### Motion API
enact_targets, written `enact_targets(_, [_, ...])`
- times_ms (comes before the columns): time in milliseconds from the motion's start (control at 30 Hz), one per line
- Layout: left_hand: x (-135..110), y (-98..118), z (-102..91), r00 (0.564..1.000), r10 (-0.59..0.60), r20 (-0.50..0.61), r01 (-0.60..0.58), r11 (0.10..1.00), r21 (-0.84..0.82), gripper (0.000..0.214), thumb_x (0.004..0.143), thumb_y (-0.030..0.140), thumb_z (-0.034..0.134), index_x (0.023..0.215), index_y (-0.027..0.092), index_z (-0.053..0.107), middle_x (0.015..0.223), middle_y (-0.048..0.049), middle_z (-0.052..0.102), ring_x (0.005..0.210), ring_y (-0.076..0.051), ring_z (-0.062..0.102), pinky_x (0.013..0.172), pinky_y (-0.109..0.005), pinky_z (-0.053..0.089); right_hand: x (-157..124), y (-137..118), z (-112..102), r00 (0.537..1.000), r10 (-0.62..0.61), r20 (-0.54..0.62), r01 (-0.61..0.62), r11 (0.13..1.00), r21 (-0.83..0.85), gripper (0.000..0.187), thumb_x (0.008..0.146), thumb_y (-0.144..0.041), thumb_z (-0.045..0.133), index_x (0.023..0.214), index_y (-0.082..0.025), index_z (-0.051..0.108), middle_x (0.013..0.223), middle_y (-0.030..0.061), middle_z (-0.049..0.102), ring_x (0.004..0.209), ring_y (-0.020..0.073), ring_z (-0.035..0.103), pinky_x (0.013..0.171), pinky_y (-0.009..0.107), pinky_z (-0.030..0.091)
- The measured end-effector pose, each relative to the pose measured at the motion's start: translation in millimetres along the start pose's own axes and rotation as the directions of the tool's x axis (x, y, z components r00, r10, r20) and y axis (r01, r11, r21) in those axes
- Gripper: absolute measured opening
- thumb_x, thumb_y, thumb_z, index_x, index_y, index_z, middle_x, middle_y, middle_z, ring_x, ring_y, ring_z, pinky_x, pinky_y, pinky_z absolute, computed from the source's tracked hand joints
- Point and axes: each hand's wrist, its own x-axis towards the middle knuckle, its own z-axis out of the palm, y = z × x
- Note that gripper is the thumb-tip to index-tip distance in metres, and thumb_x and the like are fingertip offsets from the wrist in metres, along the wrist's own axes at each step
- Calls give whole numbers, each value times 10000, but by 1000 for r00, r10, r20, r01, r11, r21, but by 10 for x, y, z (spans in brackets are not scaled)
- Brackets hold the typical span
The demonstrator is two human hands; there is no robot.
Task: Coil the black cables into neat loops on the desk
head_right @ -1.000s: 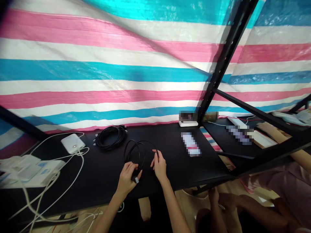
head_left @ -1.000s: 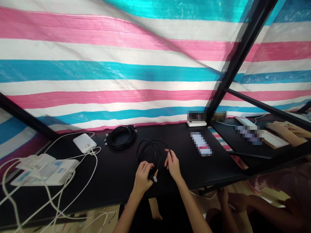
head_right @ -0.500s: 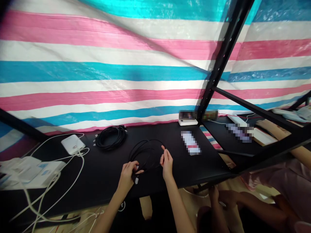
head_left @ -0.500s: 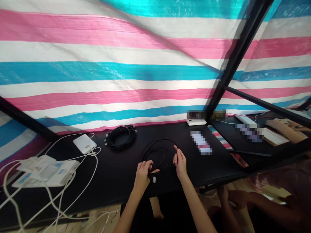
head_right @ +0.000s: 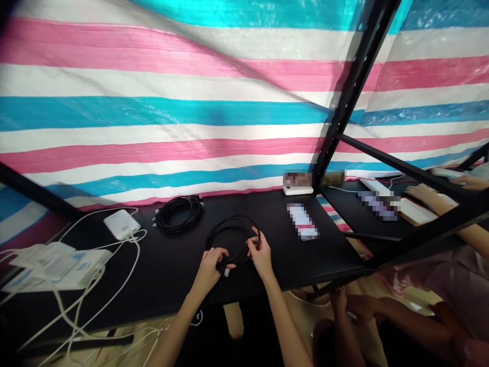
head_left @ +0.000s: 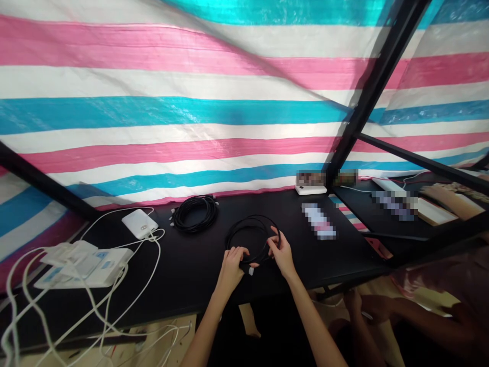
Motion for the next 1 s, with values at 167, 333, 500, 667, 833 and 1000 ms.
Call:
enact_targets(167, [6, 8, -25, 1000, -13, 21, 14, 999, -40, 153, 843, 330, 566, 800, 185, 549, 675, 19, 491, 668, -161, 499, 668, -285, 347, 7, 46, 13, 999, -33, -35, 32, 999, -12, 589, 716, -373, 648, 1268, -214, 517, 1248, 106, 521, 645, 101, 601, 440, 193, 472])
enact_targets(333, [-54, 52, -43, 996, 7, 85, -3, 999, -42, 312, 710, 414, 690, 890, 192, 563, 719, 14, 505, 709, -183, 497, 681, -293, 360, 25, -21, -19, 997, 53, 56, -56, 997, 61, 665, 703, -426, 658, 1295, -176, 486, 935, 68, 695, 557, 115, 596, 420, 201, 472])
enact_targets(500, [-194, 38, -84, 985, 17, 171, 4, 992, -123, 359, 698, 287, 715, 1023, 227, 574, 881, -21, 561, 821, -203, 525, 747, -316, 409, 23, -208, -69, 983, 152, 103, -168, 970, 175, 669, 633, -464, 731, 1210, -165, 570, 741, 35, 706, 538, 139, 608, 432, 215, 454])
enact_targets(667, [-297, -65, -335, 978, 91, 188, -65, 988, -141, 564, 689, 30, 568, 1202, 260, 520, 1104, -51, 620, 1040, -217, 564, 932, -400, 427, -42, -564, -13, 980, 153, 126, -186, 930, 318, 574, 660, -455, 733, 1158, -190, 630, 679, -5, 643, 515, 94, 559, 434, 182, 390])
enact_targets(833, [-143, 98, -718, 985, 34, 166, 18, 953, -302, 464, 765, 35, 378, 1099, 249, 618, 1082, -27, 688, 1052, -181, 601, 1048, -461, 340, -113, -1072, 164, 965, 109, 237, -184, 929, 321, 523, 708, -441, 694, 1170, -205, 627, 713, -17, 613, 473, 65, 520, 357, 157, 288])
enact_targets(1000, [200, 568, -974, 951, -263, 163, 293, 591, -752, 358, 866, 350, 434, 1091, 152, 629, 964, -92, 721, 928, -243, 665, 908, -406, 469, -250, -1378, 385, 924, -34, 380, -19, 991, 134, 480, 777, -406, 634, 1202, -185, 599, 693, -18, 638, 371, 39, 442, 339, 169, 297])
